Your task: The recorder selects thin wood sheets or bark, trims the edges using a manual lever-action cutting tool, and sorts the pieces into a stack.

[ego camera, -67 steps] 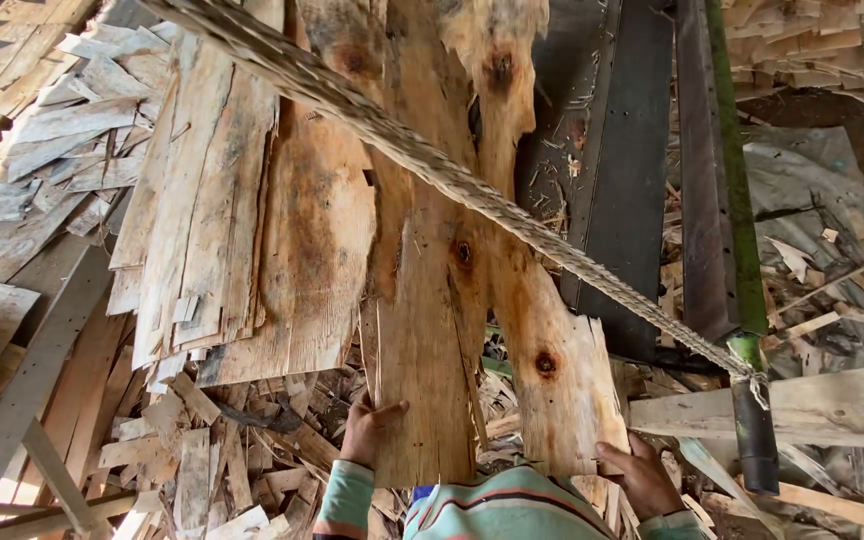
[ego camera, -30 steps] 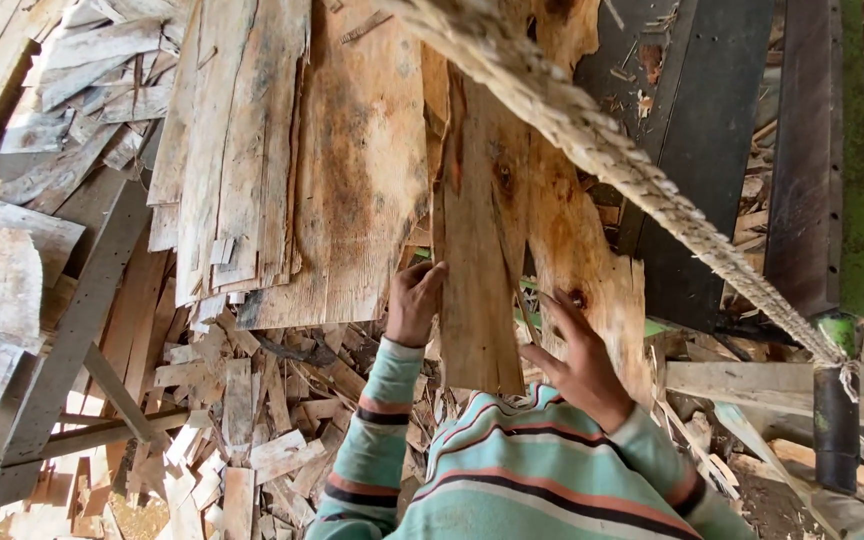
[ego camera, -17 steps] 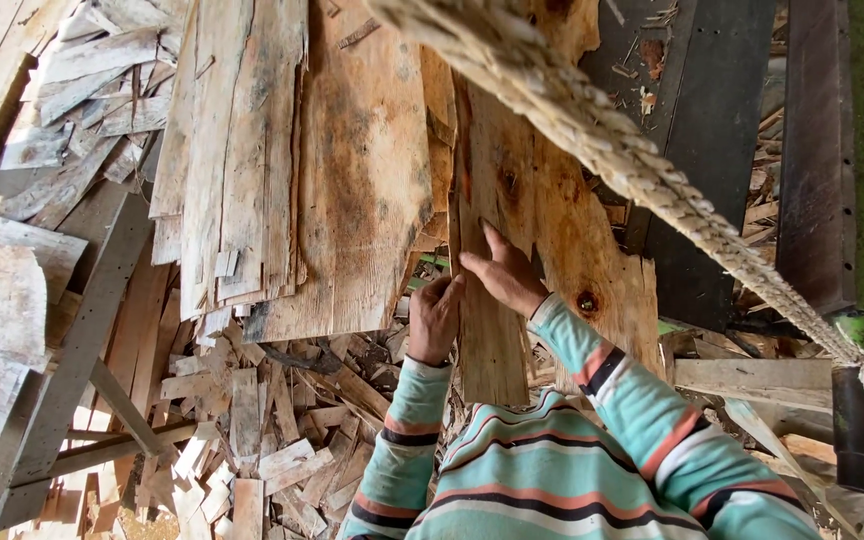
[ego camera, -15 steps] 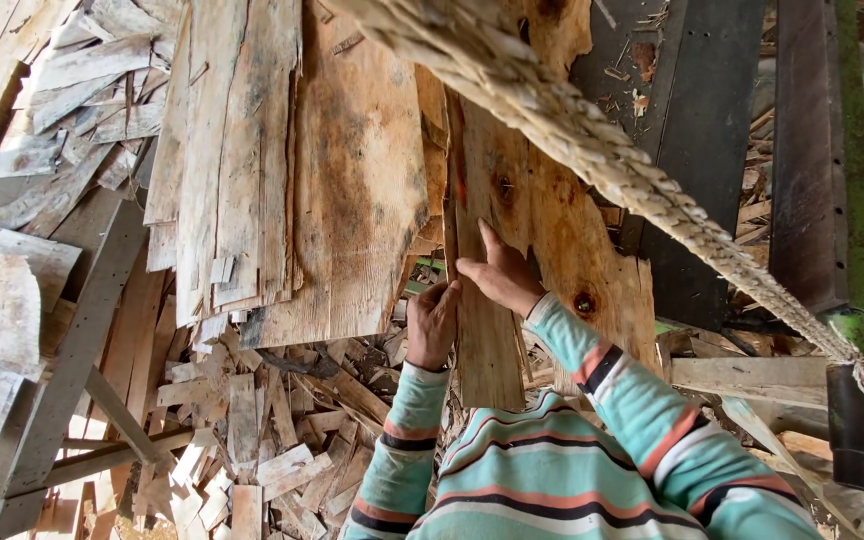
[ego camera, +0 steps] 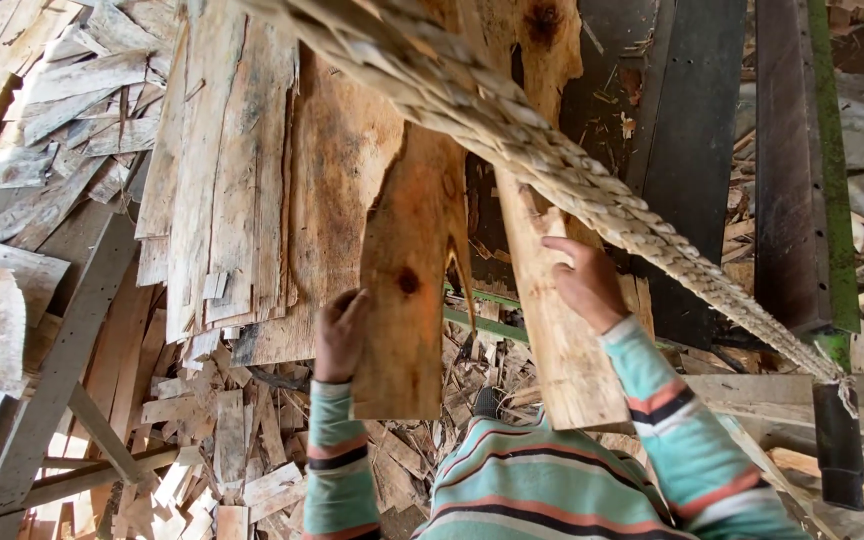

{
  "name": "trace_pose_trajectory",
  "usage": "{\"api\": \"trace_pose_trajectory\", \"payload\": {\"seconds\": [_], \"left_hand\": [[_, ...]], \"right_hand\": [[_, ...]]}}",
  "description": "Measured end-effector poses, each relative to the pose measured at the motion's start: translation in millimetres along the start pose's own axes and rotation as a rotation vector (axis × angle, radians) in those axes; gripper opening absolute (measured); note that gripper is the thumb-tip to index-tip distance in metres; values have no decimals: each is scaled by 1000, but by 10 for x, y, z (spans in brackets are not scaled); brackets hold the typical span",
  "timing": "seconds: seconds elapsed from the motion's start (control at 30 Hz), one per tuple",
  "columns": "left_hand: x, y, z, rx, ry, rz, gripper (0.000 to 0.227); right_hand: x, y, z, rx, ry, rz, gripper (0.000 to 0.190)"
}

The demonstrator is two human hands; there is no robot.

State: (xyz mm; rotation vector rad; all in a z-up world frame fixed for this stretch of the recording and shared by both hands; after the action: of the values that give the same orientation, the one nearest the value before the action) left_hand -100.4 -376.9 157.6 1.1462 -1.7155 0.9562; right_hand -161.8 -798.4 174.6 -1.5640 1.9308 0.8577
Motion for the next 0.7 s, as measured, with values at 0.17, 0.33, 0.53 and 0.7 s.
{"api": "trace_pose_trajectory", "payload": {"seconds": [0.17, 0.33, 0.53, 0.7], "left_hand": [[541, 249, -981, 4, 40, -382, 39], [595, 361, -1131, -98, -490, -442, 48], [1107, 479, 23, -144, -883, 47, 82], [639, 470, 1025, -265, -463, -349, 92]], "right_hand": [[795, 248, -293, 129, -83, 234, 20], [302, 171, 8, 297, 70, -165, 17], [-636, 411, 715, -275, -537, -412, 76], [58, 820, 926, -173, -476, -457, 84]]}}
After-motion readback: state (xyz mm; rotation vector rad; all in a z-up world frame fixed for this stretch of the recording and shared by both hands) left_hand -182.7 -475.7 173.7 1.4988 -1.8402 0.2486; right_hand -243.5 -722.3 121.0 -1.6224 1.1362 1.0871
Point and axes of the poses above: each hand's wrist, its own y-axis away from the middle knuckle, its own z-axis out of the palm, x = y × z, the point moved 7 cm from there along -y, towards the middle knuckle, and after that the axes turned 6 degrees about -x, right-handed, at the moved point
